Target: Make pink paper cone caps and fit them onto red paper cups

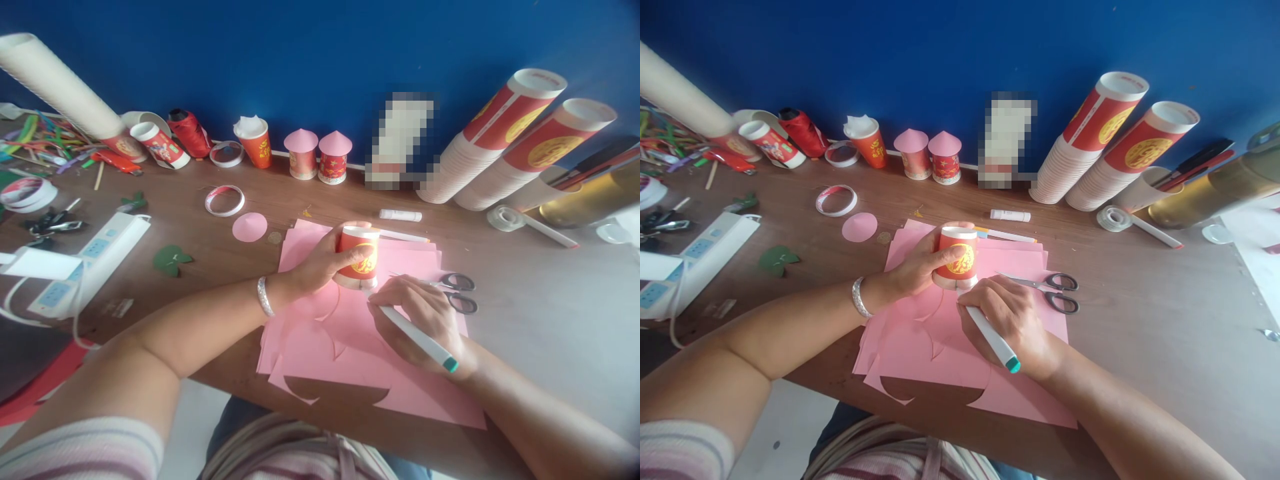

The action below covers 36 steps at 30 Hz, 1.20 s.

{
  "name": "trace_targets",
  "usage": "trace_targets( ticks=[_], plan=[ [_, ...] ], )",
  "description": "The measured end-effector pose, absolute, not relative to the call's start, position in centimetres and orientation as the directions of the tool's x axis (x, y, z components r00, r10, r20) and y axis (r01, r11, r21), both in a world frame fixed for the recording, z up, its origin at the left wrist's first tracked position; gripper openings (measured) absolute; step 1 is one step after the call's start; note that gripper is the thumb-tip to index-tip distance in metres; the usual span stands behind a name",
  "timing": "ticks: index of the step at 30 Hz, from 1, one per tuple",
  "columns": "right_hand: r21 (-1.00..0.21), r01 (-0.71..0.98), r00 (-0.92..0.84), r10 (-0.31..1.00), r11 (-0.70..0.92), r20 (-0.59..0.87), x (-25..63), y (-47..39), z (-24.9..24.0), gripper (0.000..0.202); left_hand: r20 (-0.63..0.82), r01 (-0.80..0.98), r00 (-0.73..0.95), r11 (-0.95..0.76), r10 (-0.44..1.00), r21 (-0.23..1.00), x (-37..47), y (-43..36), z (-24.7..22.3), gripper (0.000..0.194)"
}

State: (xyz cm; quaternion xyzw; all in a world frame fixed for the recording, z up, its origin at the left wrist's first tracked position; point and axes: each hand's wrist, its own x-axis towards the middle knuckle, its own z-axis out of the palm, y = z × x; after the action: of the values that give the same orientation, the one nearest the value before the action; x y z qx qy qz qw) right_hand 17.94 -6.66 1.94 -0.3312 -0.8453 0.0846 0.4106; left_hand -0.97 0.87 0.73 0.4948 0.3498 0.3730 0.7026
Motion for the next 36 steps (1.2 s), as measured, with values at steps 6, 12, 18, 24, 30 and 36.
trace_targets(
  ticks=[6,12,18,24,30,36],
  plan=[
    [-0.454,0.485,-0.444,0.658,0.747,0.609,17.96,-6.88,2.34,0.018,-0.111,-0.168,0.489,0.219,0.865,0.961,-0.94,0.93,0.71,0.065],
    [-0.386,0.475,-0.416,0.588,0.791,0.693,18.02,-6.65,2.52,0.024,-0.132,-0.177,0.489,0.246,0.862,0.953,-0.9,0.91,0.63,0.068],
    [-0.353,0.476,-0.452,0.568,0.806,0.688,18.11,-6.35,2.37,0.024,-0.155,-0.178,0.492,0.273,0.857,0.945,-0.92,0.79,0.94,0.069],
    [-0.36,0.477,-0.469,0.579,0.802,0.667,18.24,-6.38,1.99,0.024,-0.153,-0.165,0.497,0.266,0.854,0.95,-0.99,0.89,0.97,0.069],
    [-0.372,0.492,-0.454,0.596,0.787,0.663,18.3,-6.38,1.73,0.022,-0.146,-0.165,0.508,0.262,0.849,0.951,-1.01,0.88,0.85,0.07],
    [-0.346,0.525,-0.435,0.595,0.777,0.676,18.02,-6.42,2.29,0.026,-0.161,-0.174,0.519,0.289,0.839,0.942,-1.08,0.87,0.66,0.072]
  ],
)
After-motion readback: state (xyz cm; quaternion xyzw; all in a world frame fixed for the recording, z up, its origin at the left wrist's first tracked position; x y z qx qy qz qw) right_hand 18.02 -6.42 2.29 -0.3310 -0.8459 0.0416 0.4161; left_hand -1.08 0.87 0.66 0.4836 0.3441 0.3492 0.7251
